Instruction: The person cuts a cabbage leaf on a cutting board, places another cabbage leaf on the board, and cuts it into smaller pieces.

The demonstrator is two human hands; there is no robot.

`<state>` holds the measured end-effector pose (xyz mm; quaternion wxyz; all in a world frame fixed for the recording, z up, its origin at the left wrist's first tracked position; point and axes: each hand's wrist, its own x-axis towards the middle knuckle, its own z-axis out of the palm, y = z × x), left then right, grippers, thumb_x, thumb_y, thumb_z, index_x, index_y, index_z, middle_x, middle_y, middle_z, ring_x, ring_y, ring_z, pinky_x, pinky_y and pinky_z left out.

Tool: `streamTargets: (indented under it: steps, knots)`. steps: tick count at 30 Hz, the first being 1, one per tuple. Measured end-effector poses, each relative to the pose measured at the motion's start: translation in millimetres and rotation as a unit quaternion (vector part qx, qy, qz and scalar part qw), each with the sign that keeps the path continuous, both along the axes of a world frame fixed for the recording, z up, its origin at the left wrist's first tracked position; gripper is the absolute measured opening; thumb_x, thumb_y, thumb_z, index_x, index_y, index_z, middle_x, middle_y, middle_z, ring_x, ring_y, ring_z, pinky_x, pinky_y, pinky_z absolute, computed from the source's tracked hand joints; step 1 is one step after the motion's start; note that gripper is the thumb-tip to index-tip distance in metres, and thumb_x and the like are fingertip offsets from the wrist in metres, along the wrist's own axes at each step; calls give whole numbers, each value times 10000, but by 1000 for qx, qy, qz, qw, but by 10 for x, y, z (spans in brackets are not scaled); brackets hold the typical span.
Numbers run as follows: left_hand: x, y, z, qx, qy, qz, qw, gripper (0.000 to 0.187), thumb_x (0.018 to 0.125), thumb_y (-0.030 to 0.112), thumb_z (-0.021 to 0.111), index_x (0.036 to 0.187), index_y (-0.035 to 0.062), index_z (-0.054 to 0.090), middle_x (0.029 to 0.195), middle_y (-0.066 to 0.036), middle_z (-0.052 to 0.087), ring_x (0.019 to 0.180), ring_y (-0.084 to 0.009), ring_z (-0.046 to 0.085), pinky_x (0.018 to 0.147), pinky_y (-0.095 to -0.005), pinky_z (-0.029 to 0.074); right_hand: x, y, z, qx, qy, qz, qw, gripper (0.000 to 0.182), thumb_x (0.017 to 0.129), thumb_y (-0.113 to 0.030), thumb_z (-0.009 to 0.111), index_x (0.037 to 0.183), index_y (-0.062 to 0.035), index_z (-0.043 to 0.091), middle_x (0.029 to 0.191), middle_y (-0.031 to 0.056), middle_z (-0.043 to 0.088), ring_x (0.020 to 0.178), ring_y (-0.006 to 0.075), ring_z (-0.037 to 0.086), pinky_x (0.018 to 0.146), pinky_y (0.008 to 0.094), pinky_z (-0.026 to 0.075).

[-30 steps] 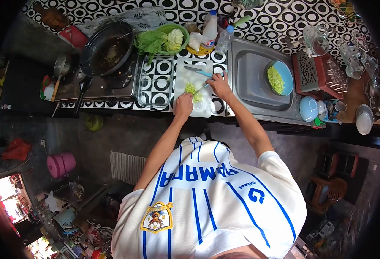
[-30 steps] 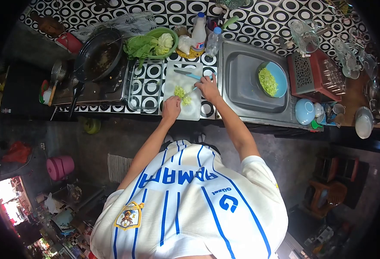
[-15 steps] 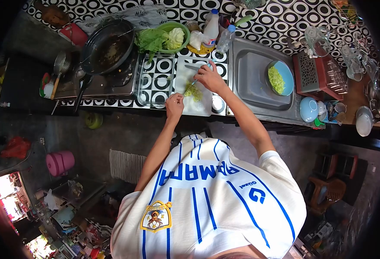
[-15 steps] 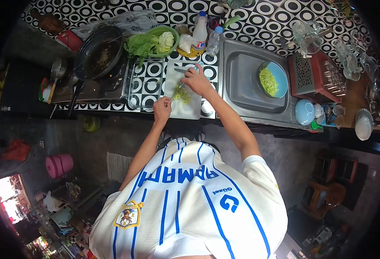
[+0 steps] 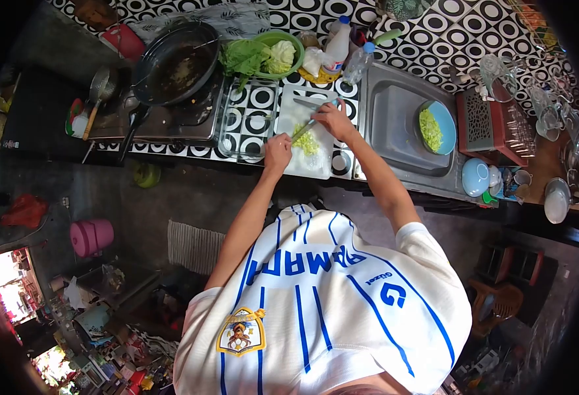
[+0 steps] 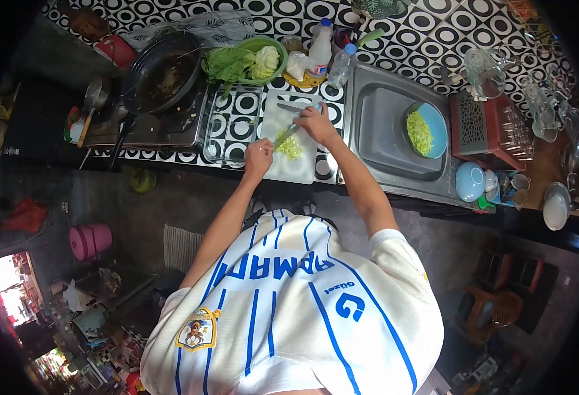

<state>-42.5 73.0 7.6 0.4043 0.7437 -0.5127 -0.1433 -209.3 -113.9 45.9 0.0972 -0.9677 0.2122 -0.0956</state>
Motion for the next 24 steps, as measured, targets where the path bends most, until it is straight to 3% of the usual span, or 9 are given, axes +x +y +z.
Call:
streamTargets:
  steps: [7, 11, 14, 19, 24]
  knots:
    - [15, 32, 5, 44, 103, 20, 993, 69, 772, -26, 672, 828, 11, 655, 813, -181, 684, 797, -396, 671, 712, -479, 531, 120, 27, 286, -59, 23, 49, 997, 318, 853, -87, 656, 1112, -247, 747, 1026, -17, 633, 1190, 180, 555, 1177, 618, 212]
    - [-57, -4, 70, 2, 11, -13, 1000, 53, 789, -25, 672, 819, 5, 641, 801, -178, 672, 764, -387, 669, 664, -469, 527, -98, 1, -42, -21, 30, -3, 999, 266, 936, -130, 607, 1146, -223, 743, 1027, -6, 643, 1161, 193, 565, 1170, 609, 216]
    - [-2, -13, 8, 3, 22, -14, 1000, 54, 800, -23, 679, 817, 4, 635, 795, -173, 667, 741, -378, 668, 635, -455, 523, -85, 84, 137, -35, 12, -2, 999, 344, 842, -65, 646, 1119, -236, 755, 983, -8, 622, 1147, 186, 572, 1202, 588, 208]
    - [28, 91, 28, 29, 92, -14, 995, 59, 804, -29, 681, 828, 8, 640, 799, -170, 667, 725, -369, 667, 627, -447, 522, -170, 367, 412, -73, -18, 2, 997, 371, 844, -68, 604, 1144, -231, 750, 1008, -7, 598, 1169, 184, 542, 1219, 554, 201]
    - [27, -8, -58, 42, 66, -38, 996, 58, 800, -15, 687, 840, 2, 649, 825, -171, 675, 778, -373, 673, 675, -459, 526, -267, 300, 116, -30, -34, -37, 998, 350, 841, -64, 632, 1136, -216, 745, 1046, -2, 621, 1173, 193, 542, 1215, 557, 205]
